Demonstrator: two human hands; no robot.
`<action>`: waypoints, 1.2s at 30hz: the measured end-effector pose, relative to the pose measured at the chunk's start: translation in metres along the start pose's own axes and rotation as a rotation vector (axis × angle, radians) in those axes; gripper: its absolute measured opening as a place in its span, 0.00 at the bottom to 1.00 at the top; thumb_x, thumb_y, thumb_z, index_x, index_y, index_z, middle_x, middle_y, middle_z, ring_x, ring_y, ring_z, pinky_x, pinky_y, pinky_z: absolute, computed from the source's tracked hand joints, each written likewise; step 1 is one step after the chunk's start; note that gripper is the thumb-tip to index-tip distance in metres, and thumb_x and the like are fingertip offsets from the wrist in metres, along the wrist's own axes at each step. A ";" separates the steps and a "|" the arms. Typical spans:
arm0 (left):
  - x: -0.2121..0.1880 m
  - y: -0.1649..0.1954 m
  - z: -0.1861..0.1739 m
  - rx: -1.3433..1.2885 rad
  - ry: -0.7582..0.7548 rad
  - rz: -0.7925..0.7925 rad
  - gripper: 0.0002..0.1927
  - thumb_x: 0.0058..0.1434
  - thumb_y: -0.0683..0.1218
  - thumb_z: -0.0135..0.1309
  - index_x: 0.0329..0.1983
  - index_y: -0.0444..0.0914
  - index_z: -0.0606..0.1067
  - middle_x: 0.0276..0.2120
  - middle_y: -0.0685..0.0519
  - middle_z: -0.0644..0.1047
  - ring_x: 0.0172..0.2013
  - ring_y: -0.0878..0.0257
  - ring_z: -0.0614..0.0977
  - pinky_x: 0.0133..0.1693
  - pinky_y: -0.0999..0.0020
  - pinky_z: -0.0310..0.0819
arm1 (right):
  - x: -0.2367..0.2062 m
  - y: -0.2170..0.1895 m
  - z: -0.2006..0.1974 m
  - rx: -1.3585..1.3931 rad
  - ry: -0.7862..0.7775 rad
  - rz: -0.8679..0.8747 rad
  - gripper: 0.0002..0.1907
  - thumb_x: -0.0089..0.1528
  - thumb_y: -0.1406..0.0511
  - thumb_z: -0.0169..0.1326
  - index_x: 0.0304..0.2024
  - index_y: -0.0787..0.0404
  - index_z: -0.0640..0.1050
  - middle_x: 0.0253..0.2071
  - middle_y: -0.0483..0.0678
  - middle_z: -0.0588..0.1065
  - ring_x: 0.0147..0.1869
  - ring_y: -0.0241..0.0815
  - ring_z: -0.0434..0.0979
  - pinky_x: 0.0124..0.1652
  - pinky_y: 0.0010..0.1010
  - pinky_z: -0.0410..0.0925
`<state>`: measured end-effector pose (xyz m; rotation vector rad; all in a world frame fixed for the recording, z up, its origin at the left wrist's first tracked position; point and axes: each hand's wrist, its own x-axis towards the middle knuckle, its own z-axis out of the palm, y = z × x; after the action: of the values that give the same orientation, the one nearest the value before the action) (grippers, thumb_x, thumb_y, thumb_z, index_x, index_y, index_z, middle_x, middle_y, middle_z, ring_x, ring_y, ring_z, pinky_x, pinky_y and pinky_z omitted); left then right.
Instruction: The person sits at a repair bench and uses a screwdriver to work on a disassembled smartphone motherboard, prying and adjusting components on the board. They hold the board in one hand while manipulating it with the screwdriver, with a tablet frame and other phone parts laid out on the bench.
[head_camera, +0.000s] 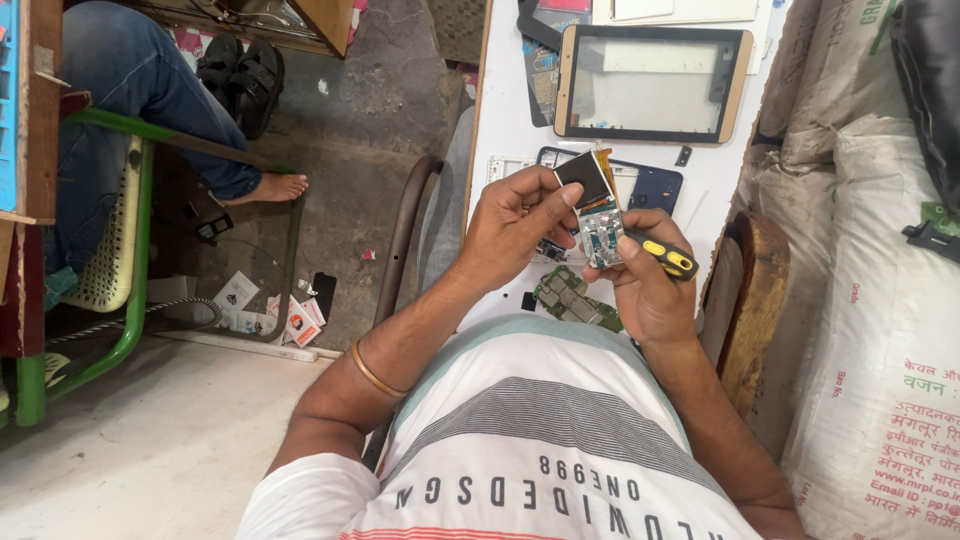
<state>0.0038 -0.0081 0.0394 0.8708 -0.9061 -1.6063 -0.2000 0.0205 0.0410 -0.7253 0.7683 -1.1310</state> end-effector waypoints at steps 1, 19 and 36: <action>0.000 0.000 0.000 0.007 0.007 0.010 0.11 0.71 0.48 0.56 0.41 0.33 0.76 0.29 0.52 0.80 0.28 0.69 0.82 0.30 0.77 0.80 | 0.000 0.000 0.000 0.002 -0.004 0.000 0.14 0.69 0.67 0.53 0.54 0.69 0.70 0.47 0.58 0.78 0.44 0.44 0.83 0.42 0.36 0.79; 0.000 0.008 0.003 0.012 0.053 0.075 0.20 0.70 0.45 0.58 0.61 0.32 0.72 0.40 0.51 0.80 0.31 0.73 0.80 0.30 0.79 0.79 | 0.000 0.001 -0.001 0.018 -0.013 0.021 0.14 0.69 0.68 0.53 0.54 0.69 0.70 0.46 0.57 0.78 0.43 0.44 0.83 0.43 0.37 0.79; -0.014 0.020 0.007 0.286 -0.091 0.106 0.33 0.66 0.39 0.62 0.74 0.39 0.65 0.35 0.55 0.81 0.36 0.71 0.82 0.39 0.75 0.80 | 0.000 -0.005 0.001 -0.143 0.048 -0.273 0.18 0.65 0.73 0.63 0.55 0.64 0.73 0.49 0.50 0.78 0.53 0.34 0.79 0.55 0.22 0.71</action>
<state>0.0092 0.0035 0.0619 0.9338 -1.2472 -1.4551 -0.2018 0.0193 0.0451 -0.9472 0.8138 -1.3526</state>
